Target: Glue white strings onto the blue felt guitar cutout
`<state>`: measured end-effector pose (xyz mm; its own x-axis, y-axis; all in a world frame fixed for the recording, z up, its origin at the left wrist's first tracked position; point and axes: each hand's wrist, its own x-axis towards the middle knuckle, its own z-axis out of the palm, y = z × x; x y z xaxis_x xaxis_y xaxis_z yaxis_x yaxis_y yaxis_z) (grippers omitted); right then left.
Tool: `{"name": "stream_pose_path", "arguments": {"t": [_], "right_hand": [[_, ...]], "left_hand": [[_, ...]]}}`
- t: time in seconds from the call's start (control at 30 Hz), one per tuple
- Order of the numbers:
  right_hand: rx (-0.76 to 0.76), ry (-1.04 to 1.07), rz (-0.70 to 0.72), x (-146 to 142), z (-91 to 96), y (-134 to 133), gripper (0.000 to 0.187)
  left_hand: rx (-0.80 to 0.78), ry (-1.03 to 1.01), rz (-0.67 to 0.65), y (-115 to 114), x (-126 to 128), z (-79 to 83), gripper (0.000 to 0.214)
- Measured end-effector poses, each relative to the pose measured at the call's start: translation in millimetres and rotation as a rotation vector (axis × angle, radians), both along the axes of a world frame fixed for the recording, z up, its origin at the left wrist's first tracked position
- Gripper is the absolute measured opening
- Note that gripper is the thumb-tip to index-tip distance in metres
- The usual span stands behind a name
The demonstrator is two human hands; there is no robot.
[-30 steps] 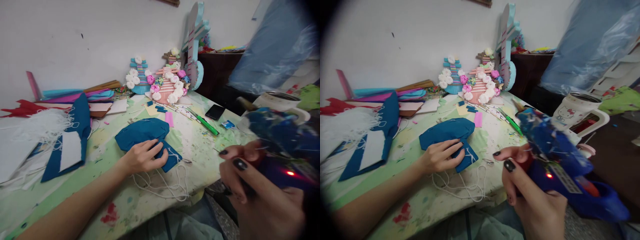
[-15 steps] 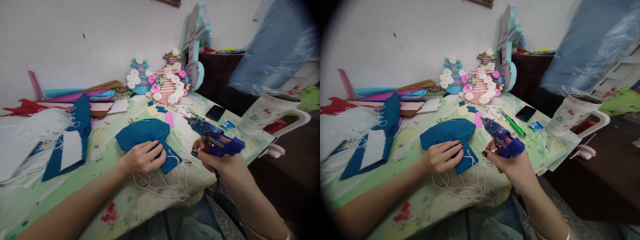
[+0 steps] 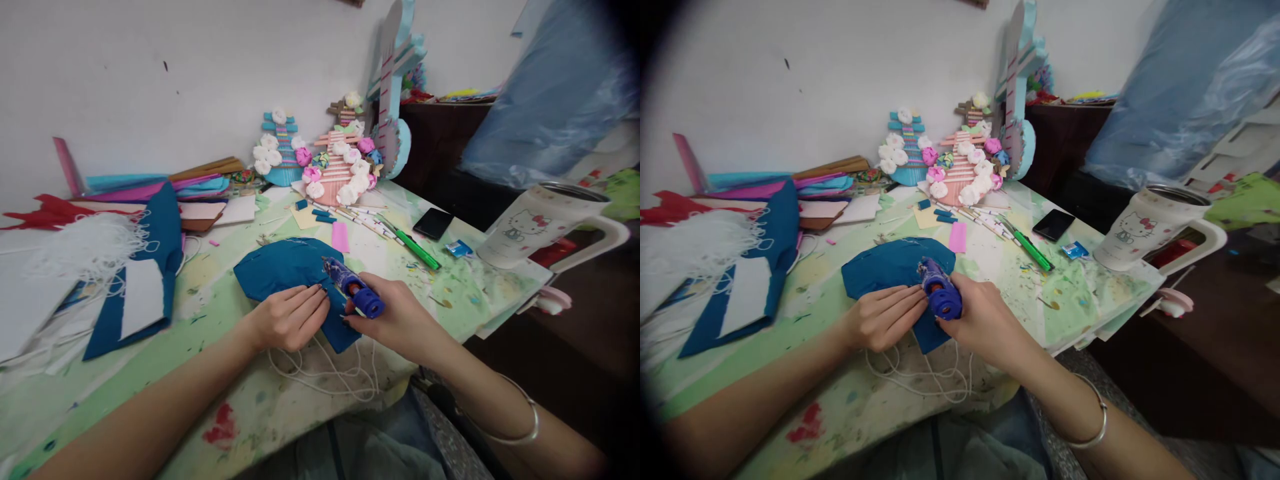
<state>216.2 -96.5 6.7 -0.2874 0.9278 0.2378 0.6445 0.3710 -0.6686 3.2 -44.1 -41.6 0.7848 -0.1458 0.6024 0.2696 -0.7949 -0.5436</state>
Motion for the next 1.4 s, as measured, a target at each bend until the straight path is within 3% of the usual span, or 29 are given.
{"name": "stream_pose_path", "arguments": {"t": [0.17, 0.7, 0.87, 1.07, 1.4], "right_hand": [[-0.013, -0.053, -0.016, -5, -1.6, 2, 0.015], [-0.127, 0.269, -0.018, -11, -12.8, 18, 0.006], [-0.167, 0.308, -0.012, -12, -19.7, 22, 0.006], [-0.192, 0.291, 0.019, -11, -18.2, 23, 0.007], [-0.264, 0.289, 0.131, -10, -13.5, 28, 0.009]], "left_hand": [[0.011, -0.014, -0.007, 0, 1, -1.7, 0.025], [-0.003, 0.005, -0.01, -3, 2, 2.2, 0.023], [0.008, -0.051, -0.033, -3, 5, 1.6, 0.006], [-0.056, -0.245, 0.02, -6, 12, -13.2, 0.016], [-0.074, -0.235, 0.029, -8, 14, -14.7, 0.021]]}}
